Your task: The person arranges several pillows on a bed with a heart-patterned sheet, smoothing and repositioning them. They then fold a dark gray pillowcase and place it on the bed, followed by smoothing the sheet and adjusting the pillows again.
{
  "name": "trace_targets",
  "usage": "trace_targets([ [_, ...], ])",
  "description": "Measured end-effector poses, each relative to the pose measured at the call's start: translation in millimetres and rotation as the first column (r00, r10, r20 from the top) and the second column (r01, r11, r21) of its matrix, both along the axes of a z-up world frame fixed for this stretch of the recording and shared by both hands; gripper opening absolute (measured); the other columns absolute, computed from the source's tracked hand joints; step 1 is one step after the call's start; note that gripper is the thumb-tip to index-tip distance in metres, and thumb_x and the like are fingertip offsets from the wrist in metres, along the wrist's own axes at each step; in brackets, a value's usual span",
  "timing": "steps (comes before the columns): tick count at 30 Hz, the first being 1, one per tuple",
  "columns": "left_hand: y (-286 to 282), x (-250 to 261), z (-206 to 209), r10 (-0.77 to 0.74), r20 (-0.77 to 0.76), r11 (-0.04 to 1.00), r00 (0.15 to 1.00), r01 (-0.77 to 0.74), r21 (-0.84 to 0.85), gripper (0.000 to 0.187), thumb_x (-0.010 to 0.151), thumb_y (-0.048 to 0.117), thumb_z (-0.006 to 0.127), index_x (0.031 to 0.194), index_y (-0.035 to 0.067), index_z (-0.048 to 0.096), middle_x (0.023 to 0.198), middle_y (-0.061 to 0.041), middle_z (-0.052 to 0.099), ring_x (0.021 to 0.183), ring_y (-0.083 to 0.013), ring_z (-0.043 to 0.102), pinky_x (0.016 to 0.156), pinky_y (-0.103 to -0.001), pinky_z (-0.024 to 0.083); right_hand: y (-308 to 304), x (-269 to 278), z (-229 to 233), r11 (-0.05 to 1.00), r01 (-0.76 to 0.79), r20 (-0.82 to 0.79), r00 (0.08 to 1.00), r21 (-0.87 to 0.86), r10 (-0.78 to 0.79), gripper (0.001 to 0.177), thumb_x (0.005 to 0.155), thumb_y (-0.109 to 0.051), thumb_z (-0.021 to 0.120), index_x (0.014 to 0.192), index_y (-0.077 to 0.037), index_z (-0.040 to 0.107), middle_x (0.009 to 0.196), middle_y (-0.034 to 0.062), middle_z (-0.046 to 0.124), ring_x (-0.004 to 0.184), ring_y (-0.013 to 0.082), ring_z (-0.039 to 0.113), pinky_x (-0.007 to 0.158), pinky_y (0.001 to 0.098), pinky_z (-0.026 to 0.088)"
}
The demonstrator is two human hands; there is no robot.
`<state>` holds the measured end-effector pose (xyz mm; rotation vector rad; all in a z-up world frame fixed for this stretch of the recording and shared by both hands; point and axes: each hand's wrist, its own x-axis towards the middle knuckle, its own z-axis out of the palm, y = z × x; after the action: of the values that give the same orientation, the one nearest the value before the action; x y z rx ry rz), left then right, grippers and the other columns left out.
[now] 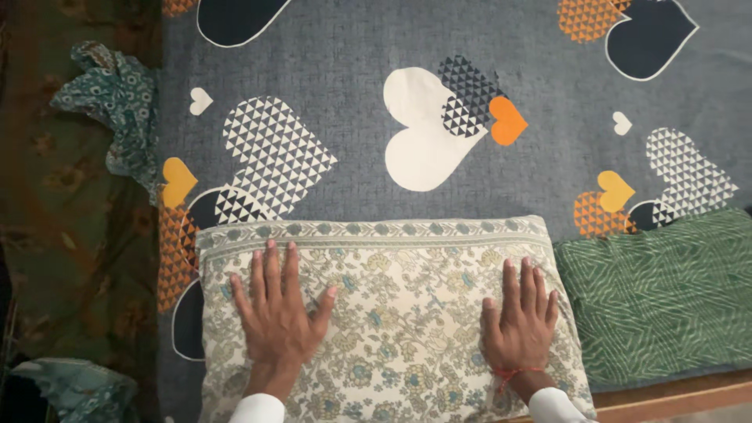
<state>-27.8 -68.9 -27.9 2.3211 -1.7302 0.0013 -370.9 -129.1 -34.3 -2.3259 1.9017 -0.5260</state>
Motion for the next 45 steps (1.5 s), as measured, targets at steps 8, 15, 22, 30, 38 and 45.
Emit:
trace_targets([
  [8,-16.5,2.3,11.4,0.033,0.031,0.974,0.999,-0.039,0.222,0.091,0.094,0.074,0.031,0.159,0.012,0.024,0.166,-0.017,0.017,0.153,-0.0351,0.012,0.118,-0.065,0.001,-14.9,-13.0,-8.4,0.994,-0.014,-0.01,1.0,0.109,0.015,0.07,0.1,-0.052,0.04,0.161,-0.019,0.03,0.167,0.0151,0.027,0.154,0.0353,0.022,0.121,0.06,0.011],
  [15,-32.0,-77.1,75.8,0.2,-0.078,0.942,0.977,-0.17,0.289,0.089,0.097,0.071,0.026,0.163,0.013,0.012,0.171,-0.015,0.006,0.156,-0.0325,0.004,0.12,-0.062,-0.004,-29.6,-19.4,30.5,0.867,-0.032,-0.005,0.999,0.498,0.04,0.072,0.1,-0.061,0.034,0.162,-0.025,0.021,0.169,0.0069,0.019,0.156,0.0285,0.014,0.122,0.0589,0.007],
  [22,-35.4,-213.6,185.2,0.214,-0.457,0.975,0.864,-0.216,0.048,0.085,0.101,0.064,0.028,0.163,0.012,0.006,0.17,-0.017,0.003,0.158,-0.0333,0.002,0.121,-0.064,-0.002,-11.2,-53.3,151.2,0.929,0.049,0.13,0.986,0.366,-0.103,0.067,0.101,-0.06,0.033,0.16,-0.028,0.028,0.168,0.0028,0.024,0.156,0.0257,0.017,0.122,0.0609,0.004],
  [30,-16.0,-315.6,309.8,0.105,0.151,0.992,0.983,-0.114,0.053,0.08,0.101,0.052,0.039,0.164,0.012,0.008,0.17,-0.03,0.004,0.156,-0.0443,0.005,0.112,-0.065,0.009,20.6,-145.5,293.3,0.937,0.317,0.341,0.873,0.145,-0.348,0.063,0.099,-0.054,0.036,0.158,-0.033,0.033,0.168,-0.0013,0.028,0.156,0.0231,0.019,0.121,0.0636,-0.002],
  [38,-19.9,-344.4,399.6,-0.073,-0.431,0.921,0.9,-0.105,-0.376,0.08,0.099,0.046,0.046,0.161,0.011,0.01,0.168,-0.018,0.011,0.155,-0.0364,0.009,0.117,-0.065,0.005,-6.2,-171.9,401.2,0.984,0.169,0.384,0.913,-0.058,-0.134,0.061,0.1,-0.052,0.04,0.158,-0.033,0.034,0.168,0.0017,0.026,0.156,0.0253,0.017,0.118,0.0653,-0.002],
  [45,-17.5,-306.9,443.1,-0.044,-0.438,0.903,0.898,-0.152,-0.402,0.081,0.1,0.049,0.042,0.166,0.015,0.009,0.173,-0.015,0.012,0.155,-0.0333,0.009,0.119,-0.063,0.006,-11.8,-127.9,463.2,0.984,0.024,0.347,0.937,-0.178,0.04,0.066,0.098,-0.052,0.041,0.16,-0.033,0.035,0.171,0.0033,0.022,0.155,0.0251,0.011,0.117,0.0653,-0.002],
])
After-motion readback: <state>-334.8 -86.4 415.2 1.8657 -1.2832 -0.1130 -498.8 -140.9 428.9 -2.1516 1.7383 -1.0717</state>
